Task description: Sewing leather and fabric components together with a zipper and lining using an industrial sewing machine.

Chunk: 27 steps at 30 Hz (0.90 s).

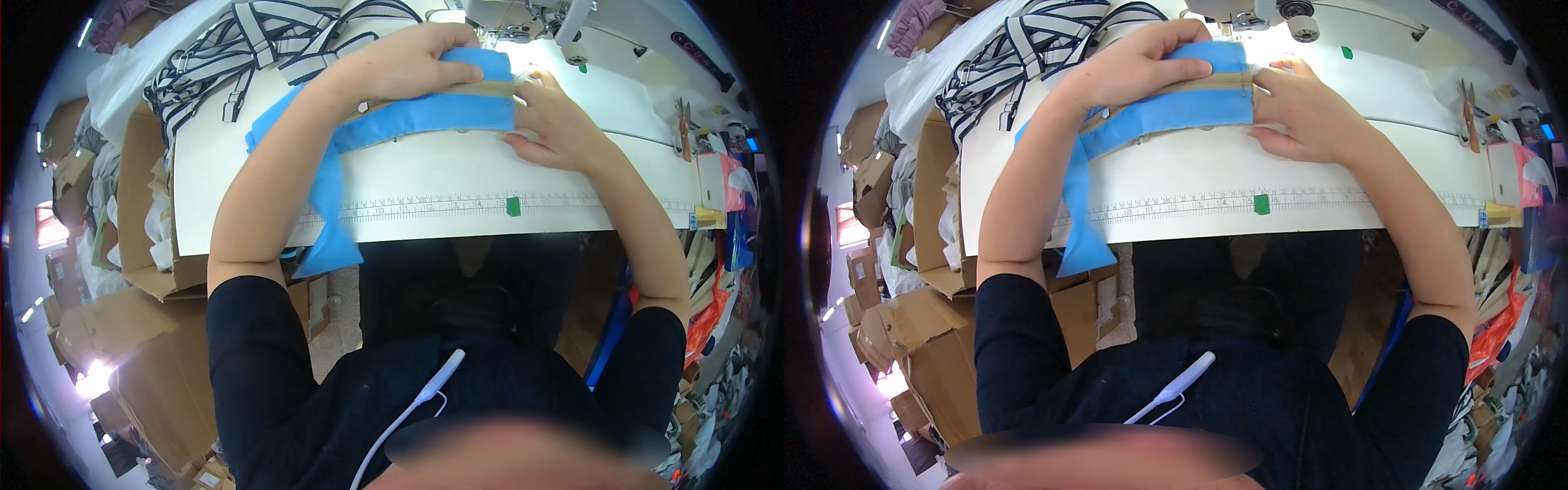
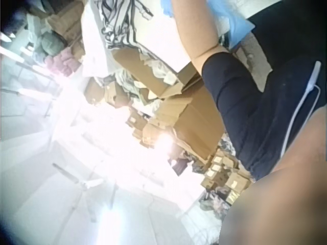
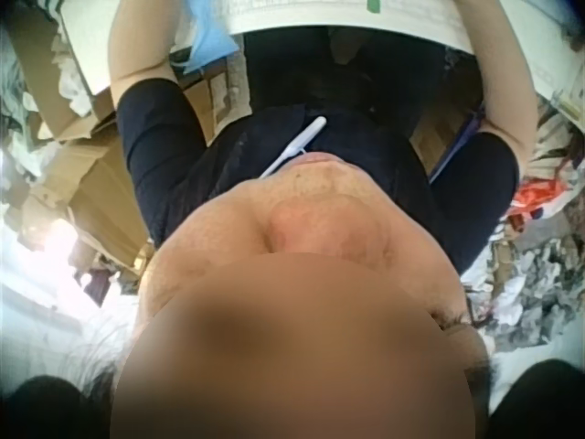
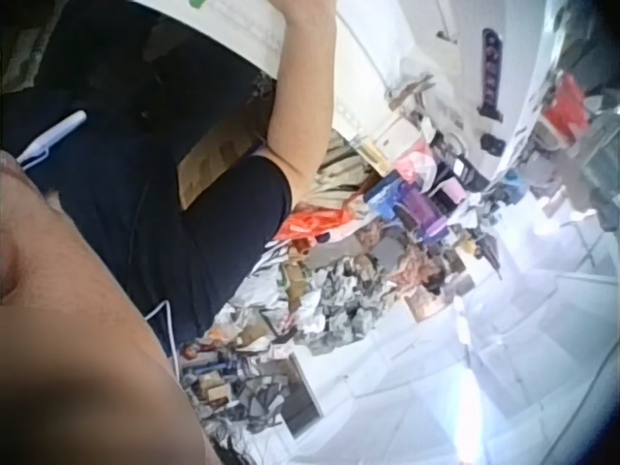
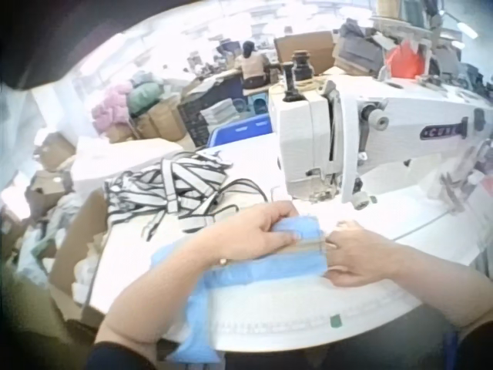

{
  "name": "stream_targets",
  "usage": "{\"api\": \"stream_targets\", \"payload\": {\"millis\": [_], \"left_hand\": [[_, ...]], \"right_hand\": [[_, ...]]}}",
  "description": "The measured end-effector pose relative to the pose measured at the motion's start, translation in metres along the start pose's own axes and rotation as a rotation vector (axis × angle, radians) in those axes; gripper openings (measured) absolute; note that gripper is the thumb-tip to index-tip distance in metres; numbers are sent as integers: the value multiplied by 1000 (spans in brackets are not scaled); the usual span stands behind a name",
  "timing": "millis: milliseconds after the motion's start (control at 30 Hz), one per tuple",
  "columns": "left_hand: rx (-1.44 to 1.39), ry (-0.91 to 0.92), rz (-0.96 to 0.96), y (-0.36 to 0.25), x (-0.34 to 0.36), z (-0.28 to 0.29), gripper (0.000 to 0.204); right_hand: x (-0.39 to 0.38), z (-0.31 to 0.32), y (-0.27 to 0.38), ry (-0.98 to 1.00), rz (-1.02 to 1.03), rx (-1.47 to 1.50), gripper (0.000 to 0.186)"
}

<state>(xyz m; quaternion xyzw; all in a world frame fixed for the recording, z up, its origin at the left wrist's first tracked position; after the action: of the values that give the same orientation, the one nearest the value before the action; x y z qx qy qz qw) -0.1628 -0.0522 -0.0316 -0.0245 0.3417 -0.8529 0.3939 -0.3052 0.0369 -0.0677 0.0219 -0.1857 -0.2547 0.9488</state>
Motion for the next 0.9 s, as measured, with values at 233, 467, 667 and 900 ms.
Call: {"api": "stream_targets", "payload": {"millis": [233, 467, 667, 900], "left_hand": [[53, -71, 175, 19, -3, -9, 30], [-152, -80, 101, 16, 13, -23, 28], [-120, -134, -73, 8, 1, -9, 29], [139, -211, 35, 9, 2, -10, 30]], "right_hand": [[1, 0, 0, -19, 37, -23, 18], [-1, -4, -2, -57, 28, -29, 16], [-3, -7, -5, 37, -34, 41, 24], [1, -2, 0, -68, 85, -60, 19]]}}
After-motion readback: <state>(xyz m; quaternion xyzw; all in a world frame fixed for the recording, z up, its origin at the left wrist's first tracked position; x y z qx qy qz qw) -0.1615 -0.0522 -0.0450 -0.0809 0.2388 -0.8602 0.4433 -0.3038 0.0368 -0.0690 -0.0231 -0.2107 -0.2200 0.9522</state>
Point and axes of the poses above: each hand's wrist, its own x-axis towards the middle knuckle, its own z-axis out of the back of the hand, y = z × x, the point moved 6 cm from there along x, towards the middle knuckle, and after that the axes turned 15 degrees about z, right-handed, at the moved point
